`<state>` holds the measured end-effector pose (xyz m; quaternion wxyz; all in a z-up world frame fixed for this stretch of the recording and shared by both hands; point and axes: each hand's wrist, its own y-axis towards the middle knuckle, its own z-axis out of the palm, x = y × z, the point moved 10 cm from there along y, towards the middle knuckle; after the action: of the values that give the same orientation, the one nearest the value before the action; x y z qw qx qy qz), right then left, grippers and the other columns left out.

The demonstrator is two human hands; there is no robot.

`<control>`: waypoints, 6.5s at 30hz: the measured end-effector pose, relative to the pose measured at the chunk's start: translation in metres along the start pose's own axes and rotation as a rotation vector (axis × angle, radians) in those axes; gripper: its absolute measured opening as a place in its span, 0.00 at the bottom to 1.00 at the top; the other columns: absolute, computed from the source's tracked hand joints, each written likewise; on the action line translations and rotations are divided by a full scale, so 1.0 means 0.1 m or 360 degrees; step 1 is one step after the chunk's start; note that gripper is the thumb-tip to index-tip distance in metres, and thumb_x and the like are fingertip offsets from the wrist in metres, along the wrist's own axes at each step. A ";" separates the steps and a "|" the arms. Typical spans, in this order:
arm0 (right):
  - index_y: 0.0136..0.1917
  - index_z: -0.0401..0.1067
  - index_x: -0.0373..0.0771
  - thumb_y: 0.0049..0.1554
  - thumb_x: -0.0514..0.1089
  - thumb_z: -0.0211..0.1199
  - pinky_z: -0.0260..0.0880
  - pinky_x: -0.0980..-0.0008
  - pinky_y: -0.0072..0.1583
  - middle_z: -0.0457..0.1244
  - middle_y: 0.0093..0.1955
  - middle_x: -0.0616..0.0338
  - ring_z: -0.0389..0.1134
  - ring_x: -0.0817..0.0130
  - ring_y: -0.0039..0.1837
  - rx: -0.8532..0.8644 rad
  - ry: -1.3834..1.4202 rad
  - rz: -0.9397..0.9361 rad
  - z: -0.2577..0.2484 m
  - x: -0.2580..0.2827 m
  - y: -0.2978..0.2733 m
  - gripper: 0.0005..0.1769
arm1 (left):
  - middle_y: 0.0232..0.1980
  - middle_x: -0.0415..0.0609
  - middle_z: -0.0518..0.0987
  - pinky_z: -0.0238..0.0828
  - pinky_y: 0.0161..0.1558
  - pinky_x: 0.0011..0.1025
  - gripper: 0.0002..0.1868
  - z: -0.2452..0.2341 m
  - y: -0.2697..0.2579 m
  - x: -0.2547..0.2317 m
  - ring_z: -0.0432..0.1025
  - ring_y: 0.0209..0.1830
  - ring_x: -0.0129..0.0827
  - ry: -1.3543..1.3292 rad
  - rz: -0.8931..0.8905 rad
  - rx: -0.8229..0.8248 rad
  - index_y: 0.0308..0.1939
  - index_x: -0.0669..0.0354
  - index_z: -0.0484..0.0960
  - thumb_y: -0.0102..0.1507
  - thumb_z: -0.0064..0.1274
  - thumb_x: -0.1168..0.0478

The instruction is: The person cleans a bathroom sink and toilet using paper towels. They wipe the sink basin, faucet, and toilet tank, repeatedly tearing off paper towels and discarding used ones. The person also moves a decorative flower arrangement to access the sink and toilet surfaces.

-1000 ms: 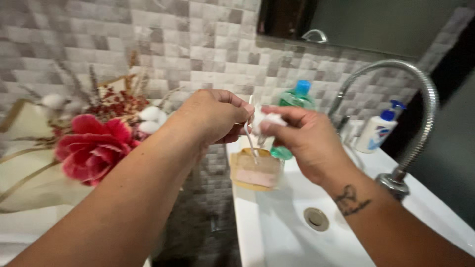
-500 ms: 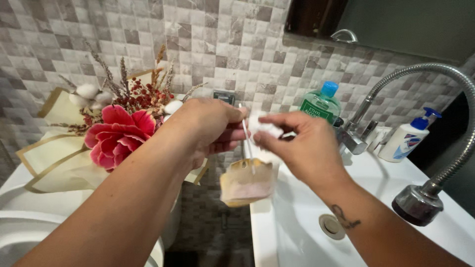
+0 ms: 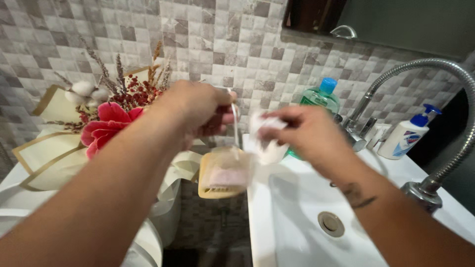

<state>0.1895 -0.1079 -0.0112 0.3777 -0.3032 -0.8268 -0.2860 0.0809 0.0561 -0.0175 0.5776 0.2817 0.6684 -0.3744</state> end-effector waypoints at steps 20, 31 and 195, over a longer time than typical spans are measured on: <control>0.59 0.77 0.35 0.53 0.41 0.69 0.67 0.70 0.48 0.72 0.49 0.60 0.67 0.73 0.47 -0.0261 0.0612 0.0463 -0.71 -0.88 -0.61 0.20 | 0.34 0.49 0.84 0.71 0.27 0.34 0.03 0.34 1.23 0.33 0.80 0.30 0.33 0.0181 0.0102 -0.0093 0.36 0.61 0.84 0.62 0.59 0.65; 0.60 0.77 0.32 0.53 0.41 0.68 0.69 0.69 0.50 0.72 0.48 0.57 0.69 0.74 0.46 -0.0233 0.0627 0.0556 -0.72 -1.10 -0.77 0.22 | 0.33 0.62 0.83 0.73 0.34 0.39 0.17 0.20 1.27 0.06 0.77 0.32 0.50 0.1091 0.1096 -0.0723 0.32 0.66 0.81 0.52 0.73 0.58; 0.63 0.70 0.37 0.62 0.46 0.53 0.75 0.55 0.57 0.67 0.59 0.46 0.71 0.54 0.57 0.0594 0.1048 0.0751 2.52 -1.65 -0.09 0.19 | 0.39 0.51 0.82 0.70 0.33 0.31 0.14 -1.26 -0.99 2.05 0.76 0.33 0.32 -0.0413 -0.0045 -0.0803 0.50 0.63 0.79 0.61 0.50 0.67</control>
<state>0.1570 0.0162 -0.2846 0.7240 -0.3030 -0.6081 -0.1189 -0.1058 0.0932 -0.1950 0.7048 0.0695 0.6649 -0.2373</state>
